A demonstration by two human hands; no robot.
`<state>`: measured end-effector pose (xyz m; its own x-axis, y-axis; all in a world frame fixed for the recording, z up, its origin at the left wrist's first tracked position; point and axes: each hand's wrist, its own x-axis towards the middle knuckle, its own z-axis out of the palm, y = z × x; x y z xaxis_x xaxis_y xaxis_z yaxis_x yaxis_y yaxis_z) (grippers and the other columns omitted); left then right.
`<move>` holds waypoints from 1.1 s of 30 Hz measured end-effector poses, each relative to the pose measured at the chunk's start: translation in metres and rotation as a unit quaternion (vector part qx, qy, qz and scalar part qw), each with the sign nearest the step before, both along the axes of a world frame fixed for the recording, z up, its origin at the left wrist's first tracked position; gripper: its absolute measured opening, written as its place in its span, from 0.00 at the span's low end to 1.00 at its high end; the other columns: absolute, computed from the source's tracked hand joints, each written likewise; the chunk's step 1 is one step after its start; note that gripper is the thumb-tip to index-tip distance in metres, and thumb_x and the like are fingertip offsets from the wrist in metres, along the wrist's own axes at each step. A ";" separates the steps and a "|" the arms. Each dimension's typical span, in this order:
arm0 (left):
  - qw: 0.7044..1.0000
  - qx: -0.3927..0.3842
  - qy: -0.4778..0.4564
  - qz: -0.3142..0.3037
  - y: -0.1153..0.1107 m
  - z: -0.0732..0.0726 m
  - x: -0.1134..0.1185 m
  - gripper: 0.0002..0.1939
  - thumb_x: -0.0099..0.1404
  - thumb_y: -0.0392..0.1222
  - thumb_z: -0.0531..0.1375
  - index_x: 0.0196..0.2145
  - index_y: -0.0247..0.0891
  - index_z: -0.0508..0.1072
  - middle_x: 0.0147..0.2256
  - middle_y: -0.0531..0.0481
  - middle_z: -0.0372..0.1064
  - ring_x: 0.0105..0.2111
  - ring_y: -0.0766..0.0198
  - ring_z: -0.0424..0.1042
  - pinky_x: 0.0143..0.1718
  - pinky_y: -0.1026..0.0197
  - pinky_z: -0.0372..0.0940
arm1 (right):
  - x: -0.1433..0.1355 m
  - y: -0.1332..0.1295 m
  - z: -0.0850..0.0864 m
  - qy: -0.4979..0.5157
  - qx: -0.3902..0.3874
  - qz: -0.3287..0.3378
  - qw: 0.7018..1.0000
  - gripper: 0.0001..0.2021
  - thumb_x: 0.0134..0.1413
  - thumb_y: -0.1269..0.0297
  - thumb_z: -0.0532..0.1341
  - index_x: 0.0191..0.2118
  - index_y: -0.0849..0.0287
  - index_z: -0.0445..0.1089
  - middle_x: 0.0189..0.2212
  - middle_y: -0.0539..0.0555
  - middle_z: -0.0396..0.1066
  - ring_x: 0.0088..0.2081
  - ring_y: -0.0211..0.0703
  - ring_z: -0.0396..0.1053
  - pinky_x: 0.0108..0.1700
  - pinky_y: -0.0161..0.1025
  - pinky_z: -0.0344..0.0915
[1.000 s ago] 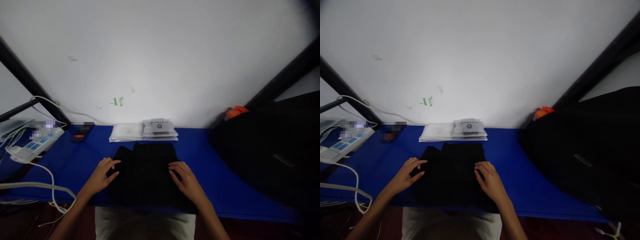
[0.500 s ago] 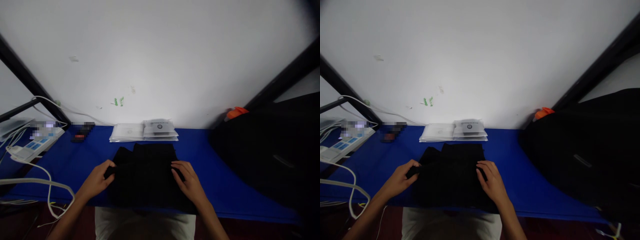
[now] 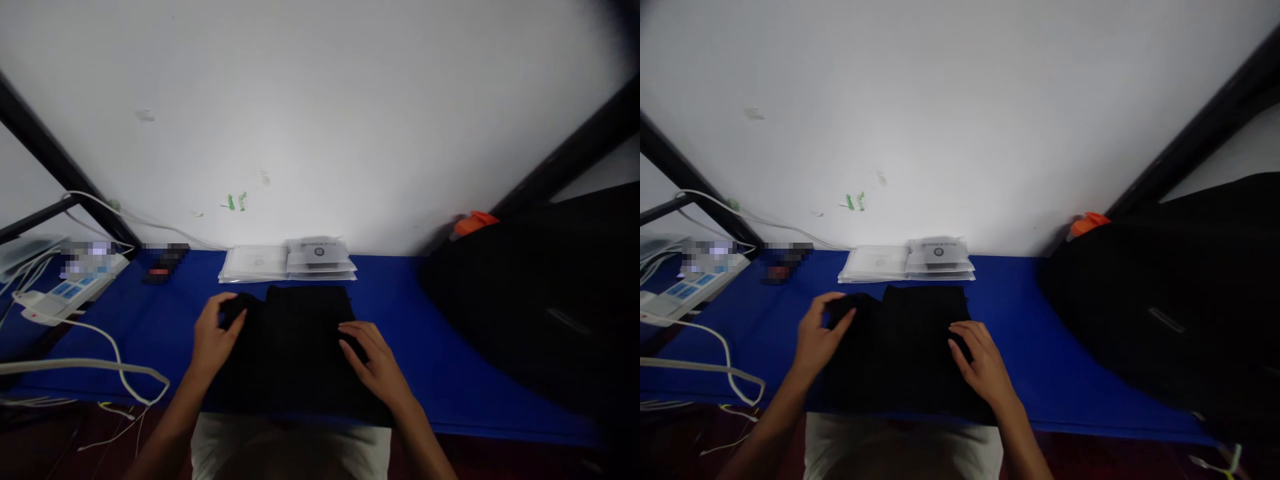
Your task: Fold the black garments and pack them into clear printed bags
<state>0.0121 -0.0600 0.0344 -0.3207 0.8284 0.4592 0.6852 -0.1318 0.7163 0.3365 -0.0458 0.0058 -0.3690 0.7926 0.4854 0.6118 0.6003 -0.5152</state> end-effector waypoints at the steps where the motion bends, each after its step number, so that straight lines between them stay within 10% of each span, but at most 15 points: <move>1: 0.996 -0.038 0.053 -0.059 -0.001 -0.004 0.005 0.17 0.62 0.46 0.62 0.49 0.42 0.69 0.45 0.46 0.72 0.46 0.54 0.72 0.50 0.50 0.65 | 0.001 0.000 -0.001 0.000 -0.001 0.000 1.000 0.10 0.64 0.63 0.57 0.49 0.54 0.68 0.44 0.58 0.72 0.48 0.51 0.70 0.49 0.51 0.70; 8: 0.953 -0.130 0.163 -0.218 -0.017 -0.018 0.010 0.29 0.70 0.49 0.56 0.65 0.46 0.52 0.57 0.44 0.66 0.57 0.52 0.65 0.61 0.41 0.53 | 0.001 -0.001 -0.006 0.013 -0.005 -0.007 1.000 0.10 0.64 0.62 0.57 0.49 0.53 0.69 0.45 0.58 0.72 0.48 0.52 0.70 0.49 0.52 0.70; 21: 0.981 -0.112 0.161 0.002 -0.028 -0.060 -0.017 0.23 0.60 0.59 0.62 0.43 0.38 0.70 0.56 0.37 0.59 0.57 0.39 0.58 0.56 0.33 0.59 | 0.000 0.000 -0.008 0.033 -0.004 -0.012 0.999 0.09 0.64 0.62 0.56 0.47 0.53 0.70 0.43 0.57 0.73 0.47 0.52 0.71 0.48 0.52 0.70; 33: 0.995 0.057 0.083 0.018 -0.003 -0.002 0.009 0.06 0.62 0.40 0.60 0.38 0.41 0.66 0.46 0.45 0.66 0.49 0.53 0.67 0.52 0.47 0.64 | 0.001 -0.004 -0.007 0.041 -0.002 -0.019 0.999 0.08 0.64 0.62 0.56 0.45 0.53 0.70 0.42 0.57 0.74 0.46 0.51 0.71 0.47 0.51 0.71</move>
